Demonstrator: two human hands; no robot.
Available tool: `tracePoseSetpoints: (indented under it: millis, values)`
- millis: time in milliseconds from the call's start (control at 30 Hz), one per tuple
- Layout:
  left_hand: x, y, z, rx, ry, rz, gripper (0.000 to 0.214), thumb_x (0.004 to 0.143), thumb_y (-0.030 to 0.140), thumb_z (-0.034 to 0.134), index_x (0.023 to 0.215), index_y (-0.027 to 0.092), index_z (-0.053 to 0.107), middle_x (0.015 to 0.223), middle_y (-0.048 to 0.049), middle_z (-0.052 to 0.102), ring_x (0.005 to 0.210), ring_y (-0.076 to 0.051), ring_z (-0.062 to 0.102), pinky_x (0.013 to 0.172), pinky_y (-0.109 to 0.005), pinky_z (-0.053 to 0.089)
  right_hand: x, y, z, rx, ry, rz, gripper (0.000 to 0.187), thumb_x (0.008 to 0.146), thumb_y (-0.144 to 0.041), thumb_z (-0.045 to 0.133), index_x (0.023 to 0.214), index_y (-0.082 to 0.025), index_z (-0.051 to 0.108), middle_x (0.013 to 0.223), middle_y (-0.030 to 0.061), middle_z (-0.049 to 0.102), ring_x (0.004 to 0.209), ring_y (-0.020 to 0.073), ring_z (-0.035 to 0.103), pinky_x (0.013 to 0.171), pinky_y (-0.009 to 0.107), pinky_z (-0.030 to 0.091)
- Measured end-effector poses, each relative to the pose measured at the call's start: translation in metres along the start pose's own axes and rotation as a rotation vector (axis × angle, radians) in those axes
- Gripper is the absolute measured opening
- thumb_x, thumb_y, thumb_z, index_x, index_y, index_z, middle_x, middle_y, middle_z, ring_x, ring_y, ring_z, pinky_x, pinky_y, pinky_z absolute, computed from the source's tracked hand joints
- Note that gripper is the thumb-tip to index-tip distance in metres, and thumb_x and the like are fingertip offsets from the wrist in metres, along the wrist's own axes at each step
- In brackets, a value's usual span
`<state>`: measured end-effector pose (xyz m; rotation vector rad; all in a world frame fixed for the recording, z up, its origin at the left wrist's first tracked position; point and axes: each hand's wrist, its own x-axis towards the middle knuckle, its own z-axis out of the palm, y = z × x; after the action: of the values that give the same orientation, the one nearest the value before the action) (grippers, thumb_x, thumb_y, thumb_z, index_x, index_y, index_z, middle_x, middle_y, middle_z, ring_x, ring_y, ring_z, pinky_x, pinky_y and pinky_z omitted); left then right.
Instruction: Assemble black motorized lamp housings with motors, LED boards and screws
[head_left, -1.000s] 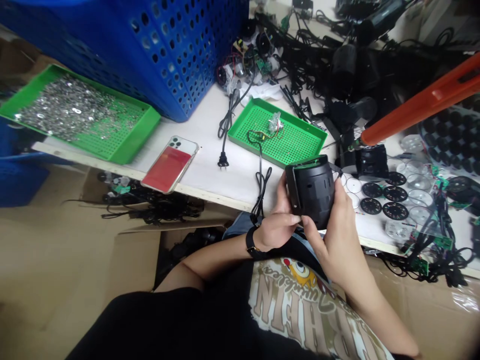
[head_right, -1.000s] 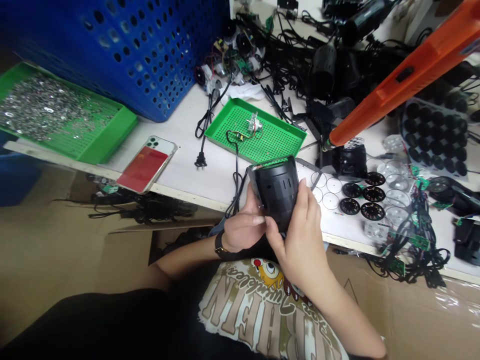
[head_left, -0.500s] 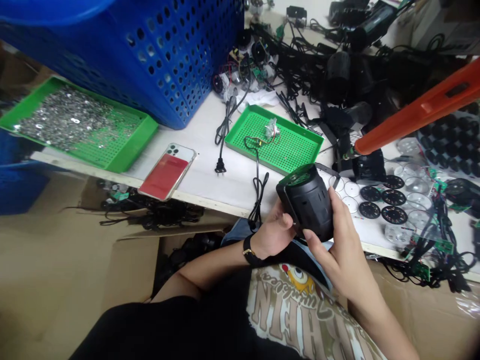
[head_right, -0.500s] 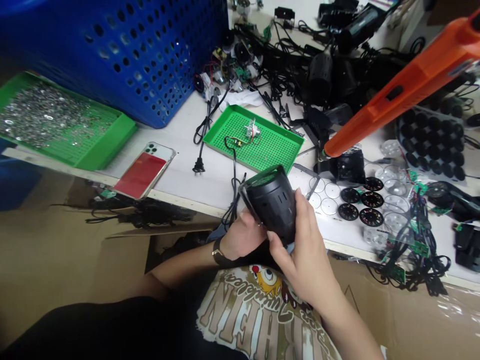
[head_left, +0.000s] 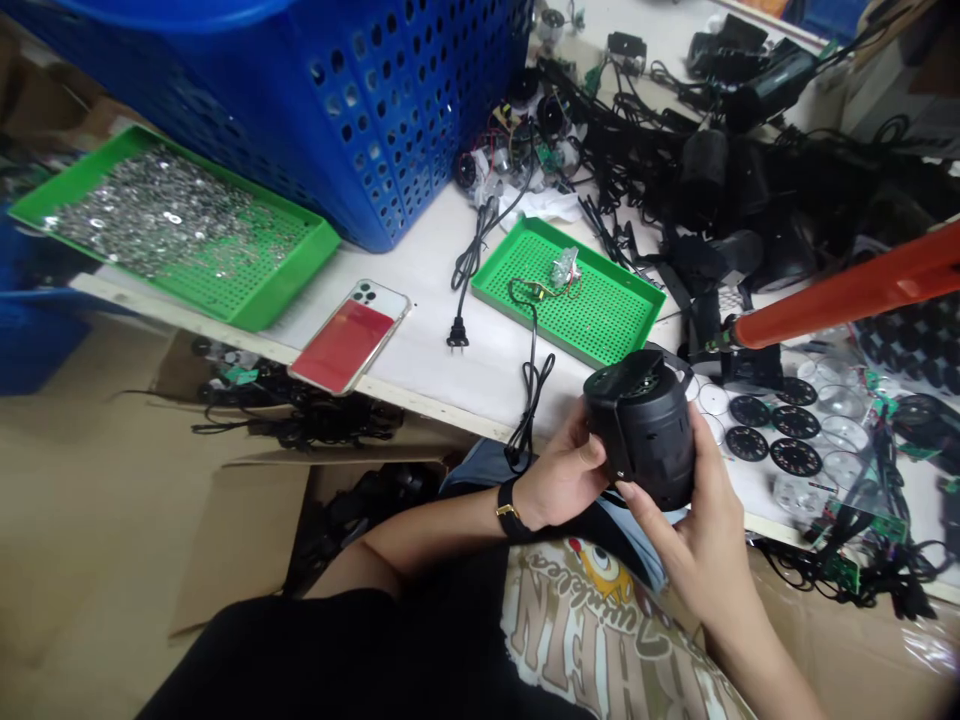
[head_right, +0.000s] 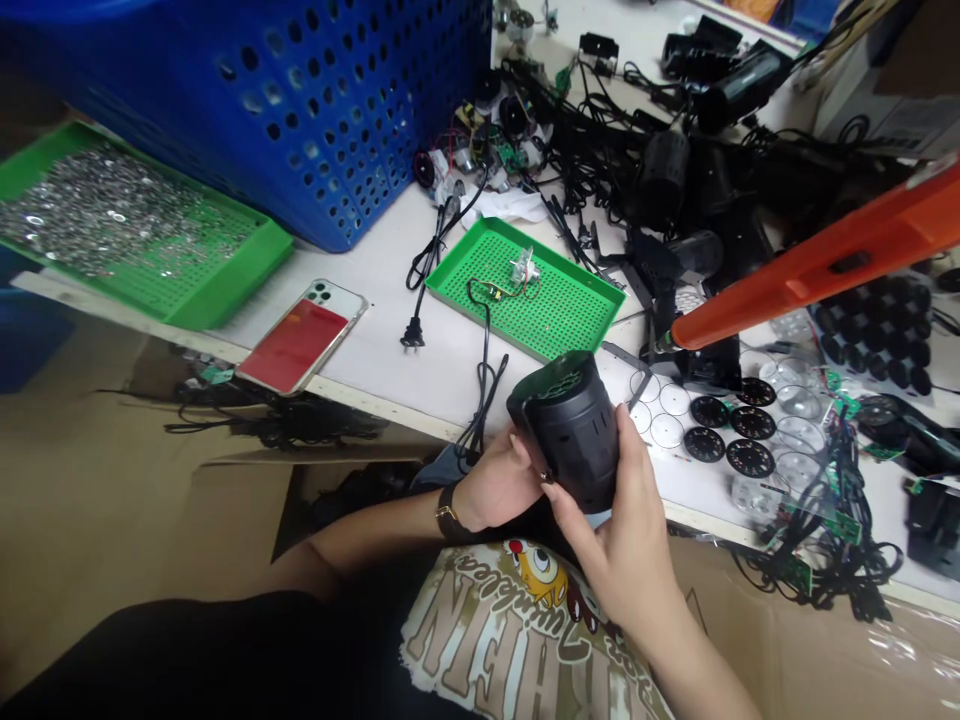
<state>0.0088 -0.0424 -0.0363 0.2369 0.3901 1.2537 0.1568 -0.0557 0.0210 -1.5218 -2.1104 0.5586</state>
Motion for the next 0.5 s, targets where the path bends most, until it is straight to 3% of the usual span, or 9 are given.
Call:
tracePoseSetpoints:
  millis: [200,333,500]
  values:
    - [0.0000,-0.0003,-0.0023,-0.017,0.025,-0.016,0.079,0.072,0.057,0.089,0.141,0.032,0.060,0.146,-0.0089,0.065,0.144,-0.036,0.053,0.120,-0.054,0.041,0.0018,-0.0082,-0.0018,0.020,-0.081,0.085,0.087,0.097,-0.044,0.064,0.167,-0.023,0.017,0.167,0.0195,0.038,0.154,0.0369,0.040,0.122,0.064,0.041]
    - [-0.0008,-0.0031,-0.0052,-0.039,0.031,-0.032,0.080,0.070,0.061,0.089,0.139,0.029,0.063,0.145,-0.0104,0.066,0.145,-0.037,0.051,0.119,-0.054,0.042,0.0016,-0.0112,-0.0002,-0.012,-0.123,0.083,0.088,0.099,-0.045,0.059,0.168,-0.020,0.009,0.169,0.0227,0.032,0.155,0.0393,0.038,0.120,0.063,0.043]
    - [-0.0022,-0.0052,-0.0053,0.030,0.000,-0.006,0.079,0.064,0.065,0.091,0.130,0.026,0.071,0.141,-0.0114,0.069,0.143,-0.038,0.053,0.117,-0.054,0.047,0.0024,-0.0098,-0.0002,-0.051,-0.135,0.088,0.090,0.100,-0.052,0.056,0.168,-0.017,0.008,0.165,0.0269,0.037,0.150,0.0436,0.044,0.114,0.067,0.048]
